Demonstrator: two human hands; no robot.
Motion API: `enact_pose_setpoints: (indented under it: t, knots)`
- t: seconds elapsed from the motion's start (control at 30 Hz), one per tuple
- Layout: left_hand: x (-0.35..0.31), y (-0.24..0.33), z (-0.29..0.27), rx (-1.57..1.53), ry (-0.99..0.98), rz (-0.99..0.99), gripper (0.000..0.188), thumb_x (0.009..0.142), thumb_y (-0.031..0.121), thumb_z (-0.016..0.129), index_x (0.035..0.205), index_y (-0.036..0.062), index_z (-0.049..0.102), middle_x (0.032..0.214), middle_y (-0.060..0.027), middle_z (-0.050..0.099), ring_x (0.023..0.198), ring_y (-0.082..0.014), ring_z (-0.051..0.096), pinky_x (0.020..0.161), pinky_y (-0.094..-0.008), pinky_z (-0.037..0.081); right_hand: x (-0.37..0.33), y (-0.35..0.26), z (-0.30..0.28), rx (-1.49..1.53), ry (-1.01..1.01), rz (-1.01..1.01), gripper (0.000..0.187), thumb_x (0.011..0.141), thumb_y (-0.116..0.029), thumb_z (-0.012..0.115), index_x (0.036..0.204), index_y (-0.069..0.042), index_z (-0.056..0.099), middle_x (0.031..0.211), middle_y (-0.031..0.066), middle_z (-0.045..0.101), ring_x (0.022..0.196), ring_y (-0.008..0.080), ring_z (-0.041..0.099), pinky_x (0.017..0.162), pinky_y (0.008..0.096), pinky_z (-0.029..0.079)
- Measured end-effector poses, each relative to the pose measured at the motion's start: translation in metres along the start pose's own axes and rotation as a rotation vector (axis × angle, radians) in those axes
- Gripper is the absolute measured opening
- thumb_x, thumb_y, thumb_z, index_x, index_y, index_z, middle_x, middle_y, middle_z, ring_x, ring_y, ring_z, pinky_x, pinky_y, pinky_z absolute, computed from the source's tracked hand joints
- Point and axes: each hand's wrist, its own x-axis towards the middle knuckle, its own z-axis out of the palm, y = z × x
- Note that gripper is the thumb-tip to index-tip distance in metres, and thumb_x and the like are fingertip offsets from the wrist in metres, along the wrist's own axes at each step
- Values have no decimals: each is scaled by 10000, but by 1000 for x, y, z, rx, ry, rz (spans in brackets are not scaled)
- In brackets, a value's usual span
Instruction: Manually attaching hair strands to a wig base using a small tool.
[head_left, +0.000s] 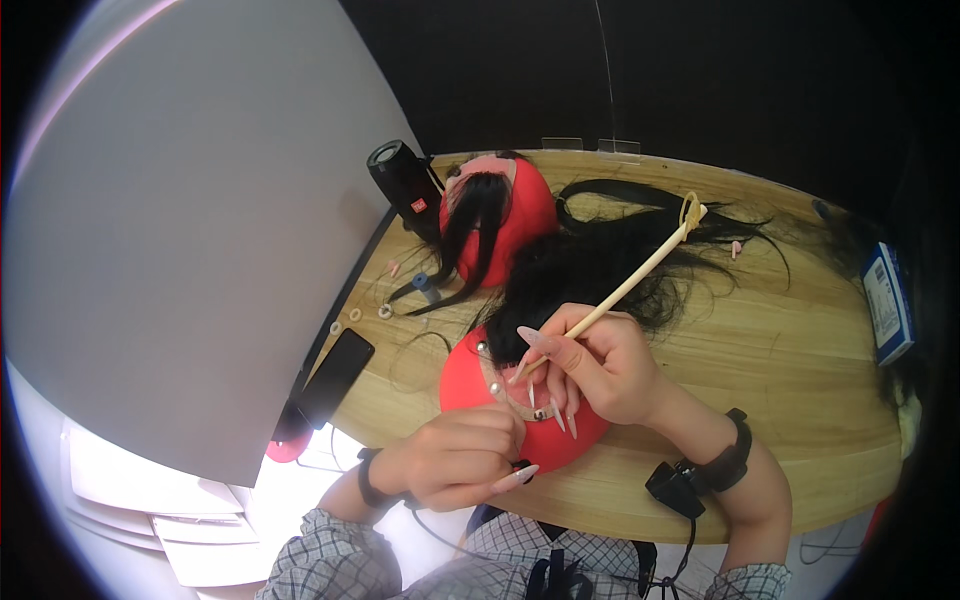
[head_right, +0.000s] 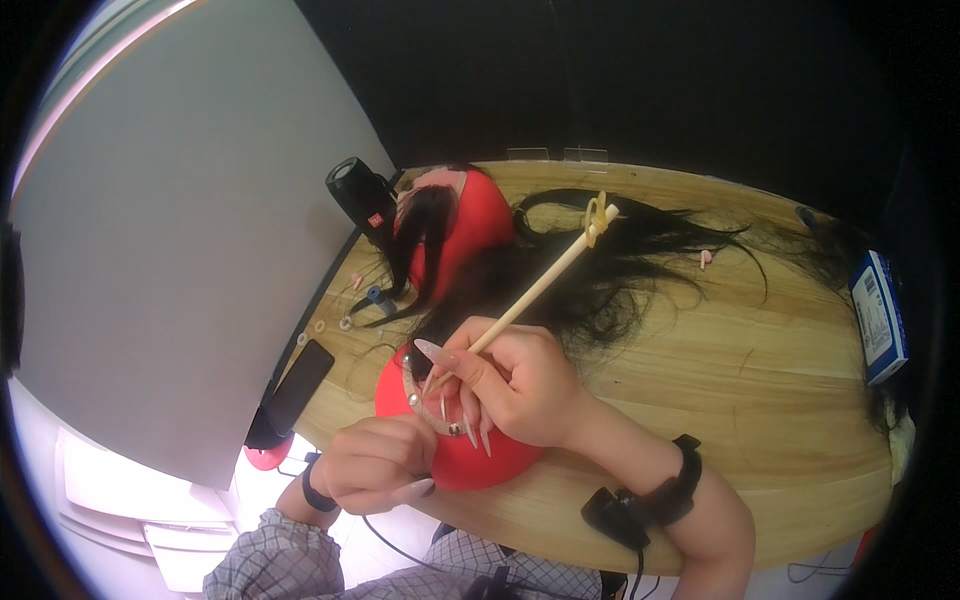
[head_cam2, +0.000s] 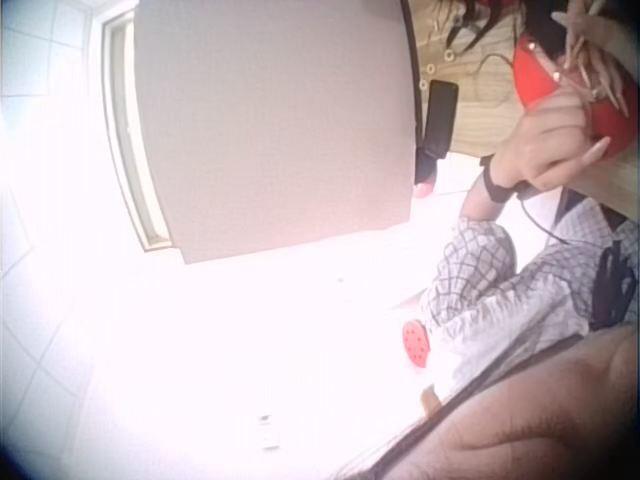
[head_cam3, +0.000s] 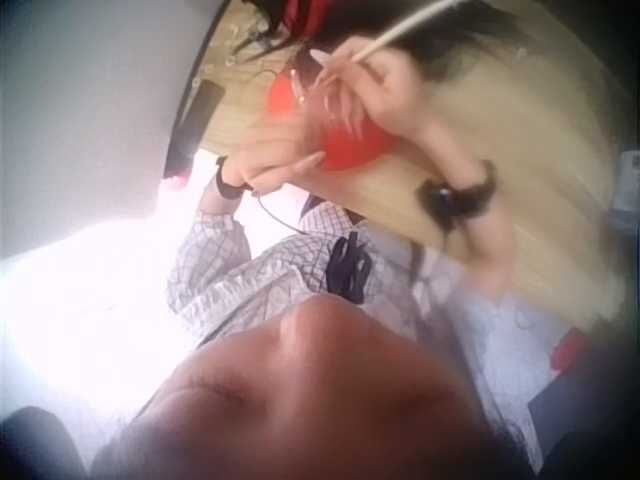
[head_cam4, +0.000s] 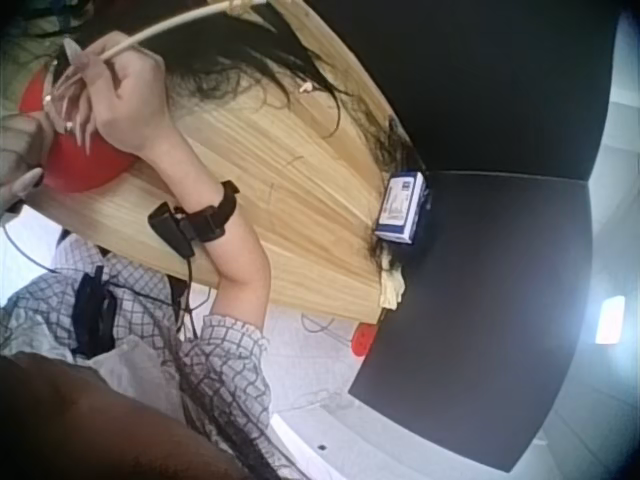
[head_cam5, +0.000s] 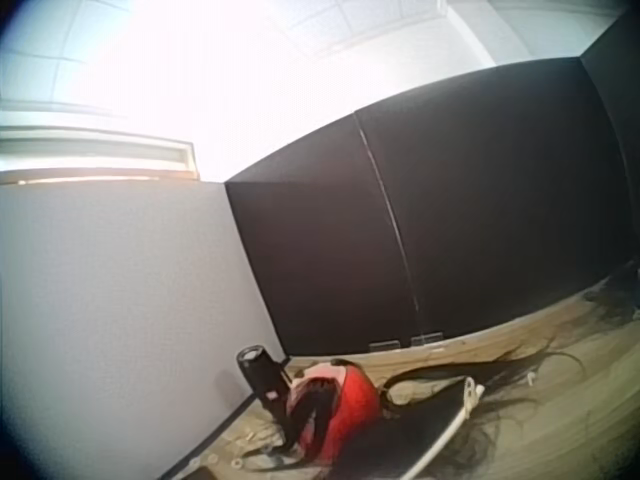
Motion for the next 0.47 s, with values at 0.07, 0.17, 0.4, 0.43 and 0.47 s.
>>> enact_pose_setpoints:
  t: [0.07, 0.17, 0.4, 0.43, 0.47]
  knots:
    - [0, 0, 0, -12, -4, -5, 123, 779, -78, 607, 679, -49, 542, 667, -150, 477, 620, -303, 512, 617, -391, 445, 0, -1, -1, 5, -12, 27, 192, 963, -105, 492, 871, 27, 598, 699, 75, 652, 544, 68, 602, 454, 196, 454]
    - [1, 0, 1, -33, 8, -7, 128, 784, -81, 601, 677, -50, 538, 662, -148, 471, 612, -302, 506, 611, -390, 442, 0, 0, 0, -34, 6, -8, 197, 963, -116, 500, 866, 25, 598, 694, 71, 651, 542, 62, 598, 451, 196, 451]
    - [-1, 0, 0, -22, 11, -6, 127, 778, -91, 581, 662, -52, 547, 645, -143, 496, 577, -283, 503, 593, -389, 446, 1, -1, -1, 4, 16, 47, 202, 962, -128, 507, 861, 20, 598, 672, 69, 648, 524, 79, 607, 454, 197, 462]
    - [-2, -1, 0, -30, 9, -7, 131, 792, -75, 600, 679, -51, 537, 654, -146, 456, 601, -303, 496, 592, -390, 433, 1, 0, -1, 18, 14, 61, 204, 963, -137, 511, 863, 17, 600, 672, 72, 650, 517, 86, 609, 457, 200, 468]
    - [-3, -1, 0, -29, 11, -14, 131, 798, -69, 598, 682, -50, 540, 658, -147, 460, 601, -304, 497, 592, -390, 432, 1, 0, -1, 32, 11, 74, 206, 963, -146, 514, 865, 13, 601, 673, 75, 652, 510, 94, 611, 459, 203, 473]
